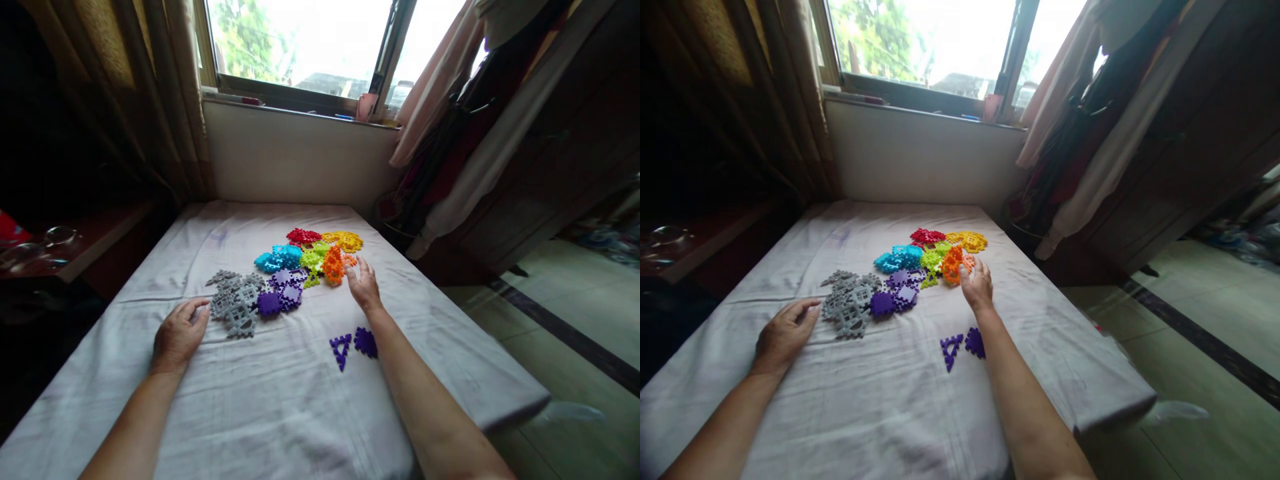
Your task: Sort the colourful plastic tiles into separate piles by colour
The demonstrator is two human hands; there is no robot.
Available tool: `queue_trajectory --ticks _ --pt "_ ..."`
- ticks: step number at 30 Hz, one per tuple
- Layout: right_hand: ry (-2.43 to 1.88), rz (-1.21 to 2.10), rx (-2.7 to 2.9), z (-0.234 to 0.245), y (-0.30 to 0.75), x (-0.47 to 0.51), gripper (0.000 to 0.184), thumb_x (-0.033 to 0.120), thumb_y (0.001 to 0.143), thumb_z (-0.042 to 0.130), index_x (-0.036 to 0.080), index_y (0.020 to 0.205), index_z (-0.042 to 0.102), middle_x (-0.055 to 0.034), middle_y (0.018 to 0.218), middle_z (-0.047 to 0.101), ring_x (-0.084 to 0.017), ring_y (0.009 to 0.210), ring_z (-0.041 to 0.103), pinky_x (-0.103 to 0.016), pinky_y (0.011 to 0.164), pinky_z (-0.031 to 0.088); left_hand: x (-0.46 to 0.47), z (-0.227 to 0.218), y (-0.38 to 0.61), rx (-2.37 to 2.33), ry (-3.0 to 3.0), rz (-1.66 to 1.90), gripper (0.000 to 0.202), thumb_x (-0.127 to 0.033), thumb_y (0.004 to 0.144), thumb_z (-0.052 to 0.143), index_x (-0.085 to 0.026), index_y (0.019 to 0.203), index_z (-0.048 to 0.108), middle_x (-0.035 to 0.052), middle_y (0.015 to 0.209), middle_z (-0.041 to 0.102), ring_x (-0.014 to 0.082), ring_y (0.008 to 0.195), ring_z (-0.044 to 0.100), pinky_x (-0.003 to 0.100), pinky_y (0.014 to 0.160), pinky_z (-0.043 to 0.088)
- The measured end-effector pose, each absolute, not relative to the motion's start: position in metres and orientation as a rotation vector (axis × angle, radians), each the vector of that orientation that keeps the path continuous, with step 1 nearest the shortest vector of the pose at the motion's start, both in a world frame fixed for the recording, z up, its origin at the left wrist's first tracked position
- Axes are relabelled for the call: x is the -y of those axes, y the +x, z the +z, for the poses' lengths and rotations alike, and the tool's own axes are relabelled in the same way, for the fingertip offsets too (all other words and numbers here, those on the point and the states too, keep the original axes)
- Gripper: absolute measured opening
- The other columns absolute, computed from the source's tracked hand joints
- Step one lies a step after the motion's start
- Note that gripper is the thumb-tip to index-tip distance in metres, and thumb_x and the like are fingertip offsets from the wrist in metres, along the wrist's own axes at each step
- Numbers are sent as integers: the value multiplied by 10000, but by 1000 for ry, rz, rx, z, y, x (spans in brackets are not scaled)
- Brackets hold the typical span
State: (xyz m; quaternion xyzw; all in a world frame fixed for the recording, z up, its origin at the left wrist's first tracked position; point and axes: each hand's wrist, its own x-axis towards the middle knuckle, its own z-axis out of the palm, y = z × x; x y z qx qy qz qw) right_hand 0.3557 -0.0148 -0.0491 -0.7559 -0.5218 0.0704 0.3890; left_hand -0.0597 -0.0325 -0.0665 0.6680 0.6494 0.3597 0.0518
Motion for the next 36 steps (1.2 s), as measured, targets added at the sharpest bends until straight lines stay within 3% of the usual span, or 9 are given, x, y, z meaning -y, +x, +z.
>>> queue_trajectory --ticks 7,15,18,22,26,29,36 --pt "-2173 155 1488 -83 313 105 574 480 927 463 213 1434 505 -185 1521 429 -342 1438 341 -596 1158 224 34 -67 -56 -1975 2017 1126 320 -415 843 463 -230 957 698 66 1099 731 235 1030 670 337 921 520" --pt "-1859 129 1520 -71 214 13 549 421 928 502 215 1436 485 -180 1532 405 -356 1452 299 -624 1152 202 35 -70 -61 -1915 2055 1175 311 -423 837 483 -228 950 698 61 1079 740 220 1006 681 314 912 532" --pt "-1652 113 1604 -63 204 -11 499 402 942 470 230 1408 522 -140 1484 471 -311 1426 350 -553 1157 257 35 -74 -62 -1902 2054 1219 321 -442 845 477 -235 958 695 55 1062 744 219 1009 682 315 924 534" --pt "-1424 -20 1787 -39 263 -49 449 414 963 422 250 1346 589 -86 1433 536 -242 1375 422 -428 1162 304 35 -78 -64 -1890 2078 1247 309 -459 857 486 -252 966 688 46 1047 744 219 1011 681 325 955 532" --pt "-1804 -85 1578 -25 385 -110 467 380 956 393 191 1325 610 -129 1435 536 -263 1333 475 -409 1129 358 35 -80 -70 -1962 2099 1230 291 -454 862 485 -280 1014 663 40 1125 725 238 1075 667 368 1002 524" --pt "-2065 1 1431 -38 469 -157 528 407 945 401 143 1365 584 -179 1449 520 -296 1359 451 -437 1126 358 35 -83 -77 -2045 2097 1165 316 -462 865 482 -301 1089 637 38 1204 701 256 1137 646 398 1029 517" --pt "-2162 323 1364 -87 515 -222 492 467 948 453 210 1332 624 -132 1360 628 -294 1293 546 -478 1121 377 36 -97 -86 -2205 2158 932 409 -531 879 462 -285 1152 642 79 1236 689 282 1166 632 425 1047 496"
